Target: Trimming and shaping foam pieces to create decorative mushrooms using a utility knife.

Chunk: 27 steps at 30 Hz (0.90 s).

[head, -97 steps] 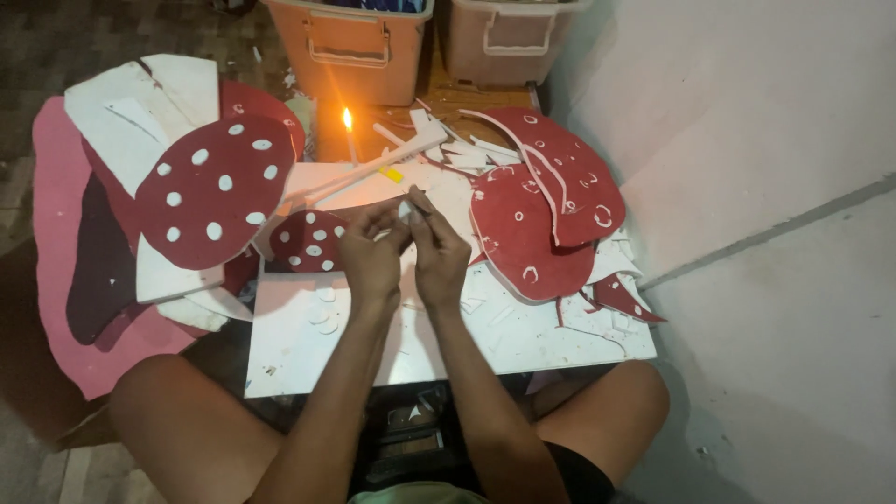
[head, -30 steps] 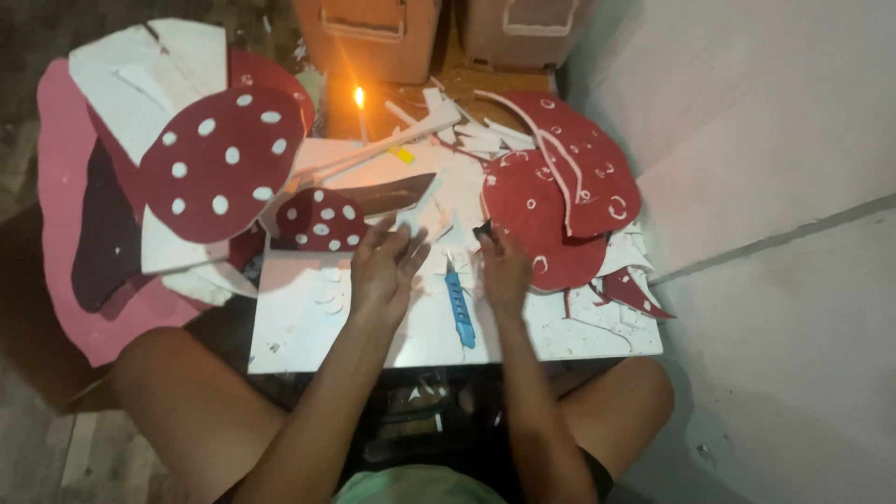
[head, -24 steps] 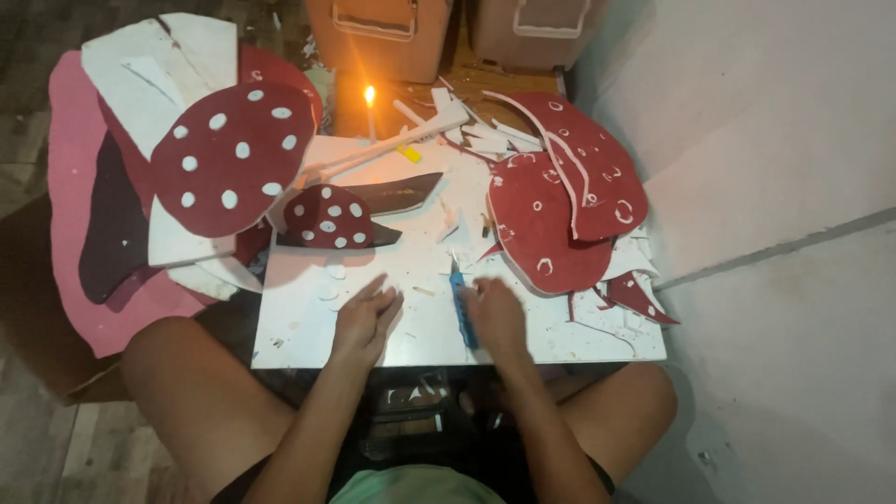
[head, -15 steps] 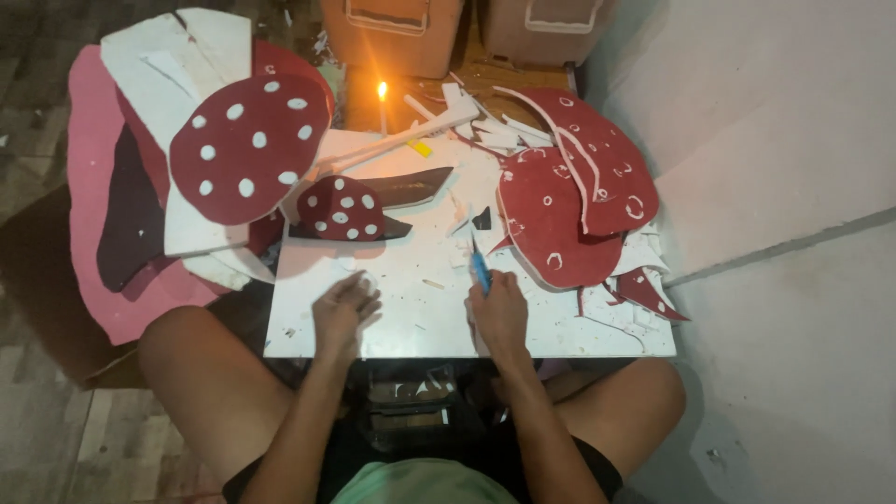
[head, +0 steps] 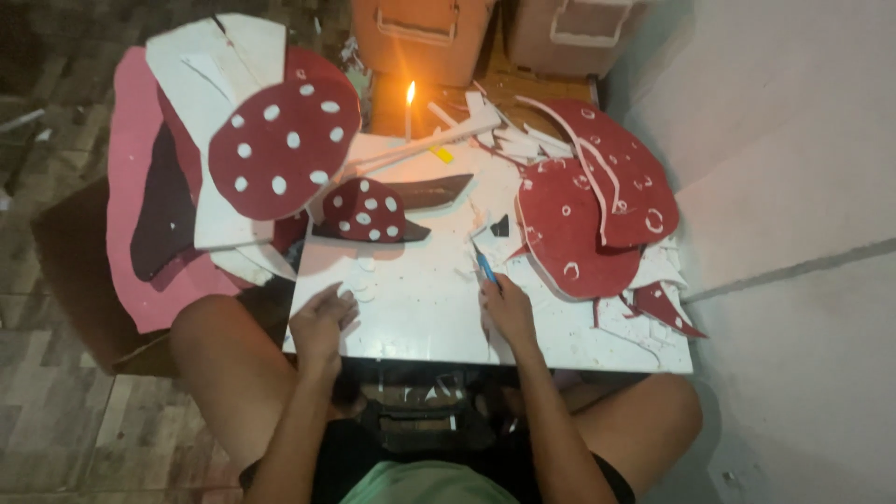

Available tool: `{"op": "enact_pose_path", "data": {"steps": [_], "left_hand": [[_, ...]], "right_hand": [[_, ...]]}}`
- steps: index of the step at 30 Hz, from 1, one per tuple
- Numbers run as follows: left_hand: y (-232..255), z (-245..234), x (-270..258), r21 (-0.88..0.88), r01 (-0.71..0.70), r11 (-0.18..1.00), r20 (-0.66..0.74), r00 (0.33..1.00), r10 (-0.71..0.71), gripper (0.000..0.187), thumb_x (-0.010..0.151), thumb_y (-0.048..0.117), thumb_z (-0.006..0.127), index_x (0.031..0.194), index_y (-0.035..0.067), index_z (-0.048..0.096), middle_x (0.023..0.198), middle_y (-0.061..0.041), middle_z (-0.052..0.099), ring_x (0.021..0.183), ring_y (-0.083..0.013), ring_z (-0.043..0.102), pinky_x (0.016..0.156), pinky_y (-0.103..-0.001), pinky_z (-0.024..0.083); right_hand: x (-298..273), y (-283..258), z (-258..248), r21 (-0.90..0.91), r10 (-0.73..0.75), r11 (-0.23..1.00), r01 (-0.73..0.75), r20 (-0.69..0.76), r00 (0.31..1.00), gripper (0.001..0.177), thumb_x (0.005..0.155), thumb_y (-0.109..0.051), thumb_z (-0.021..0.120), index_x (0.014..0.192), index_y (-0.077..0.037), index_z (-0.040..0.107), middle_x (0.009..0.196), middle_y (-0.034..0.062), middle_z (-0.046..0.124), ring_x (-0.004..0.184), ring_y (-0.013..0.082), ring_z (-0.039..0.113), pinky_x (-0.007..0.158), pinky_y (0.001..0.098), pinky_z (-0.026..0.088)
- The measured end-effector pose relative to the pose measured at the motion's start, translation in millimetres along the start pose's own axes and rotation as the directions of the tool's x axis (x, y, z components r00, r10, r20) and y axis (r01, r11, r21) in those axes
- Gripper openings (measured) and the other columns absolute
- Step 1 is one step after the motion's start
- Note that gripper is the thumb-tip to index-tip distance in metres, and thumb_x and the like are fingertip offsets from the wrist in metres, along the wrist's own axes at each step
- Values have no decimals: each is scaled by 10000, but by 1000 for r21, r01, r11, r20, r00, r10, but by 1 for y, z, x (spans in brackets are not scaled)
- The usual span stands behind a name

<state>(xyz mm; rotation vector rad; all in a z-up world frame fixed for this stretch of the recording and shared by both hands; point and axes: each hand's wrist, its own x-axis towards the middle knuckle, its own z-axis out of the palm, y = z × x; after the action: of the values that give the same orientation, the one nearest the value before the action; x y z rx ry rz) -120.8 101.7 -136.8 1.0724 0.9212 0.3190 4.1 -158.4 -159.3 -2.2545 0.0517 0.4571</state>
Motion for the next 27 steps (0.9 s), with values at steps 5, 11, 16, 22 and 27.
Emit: {"op": "enact_pose_path", "data": {"steps": [5, 11, 16, 22, 27], "left_hand": [[-28, 25, 13, 102, -15, 995, 31, 999, 11, 350, 900, 47, 718, 1242, 20, 652, 1084, -203, 658, 931, -260, 698, 796, -394, 608], [-8, 62, -7, 286, -91, 954, 95, 993, 66, 378, 842, 36, 762, 1211, 23, 678, 1050, -217, 678, 902, -294, 720, 726, -380, 618], [-28, 97, 10, 594, -281, 754, 197, 959, 202, 287, 861, 118, 751, 1139, 49, 728, 1046, -181, 707, 953, -292, 721, 783, -376, 606], [-34, 108, 6, 644, -495, 583, 379, 869, 319, 242, 891, 93, 729, 1104, -22, 724, 978, -179, 697, 941, -325, 714, 805, -406, 579], [-48, 99, 23, 591, -445, 673, 402, 886, 232, 256, 930, 39, 647, 1162, -58, 694, 1065, -245, 672, 990, -377, 689, 847, -449, 553]], "right_hand": [[-44, -21, 29, -98, -83, 989, 112, 260, 962, 386, 954, -339, 516, 1210, -104, 682, 1071, 196, 714, 1067, 388, 670, 929, 501, 507], [-31, -15, 7, -27, 44, 999, -42, 96, 994, 408, 968, -356, 488, 1265, -128, 647, 1059, 170, 716, 1064, 349, 671, 902, 491, 513], [-89, -73, 12, 121, -158, 982, 144, 111, 981, 567, 965, -382, 391, 1402, -43, 513, 1256, 314, 615, 1186, 493, 575, 992, 595, 457], [-70, -64, 32, -131, -166, 974, 184, 139, 976, 503, 1029, -267, 348, 1462, -23, 427, 1130, 265, 639, 1101, 449, 628, 910, 585, 511], [-63, -49, 43, -134, -184, 970, 205, 150, 971, 485, 1041, -279, 349, 1445, -26, 440, 1047, 229, 649, 1038, 425, 658, 863, 568, 519]]}}
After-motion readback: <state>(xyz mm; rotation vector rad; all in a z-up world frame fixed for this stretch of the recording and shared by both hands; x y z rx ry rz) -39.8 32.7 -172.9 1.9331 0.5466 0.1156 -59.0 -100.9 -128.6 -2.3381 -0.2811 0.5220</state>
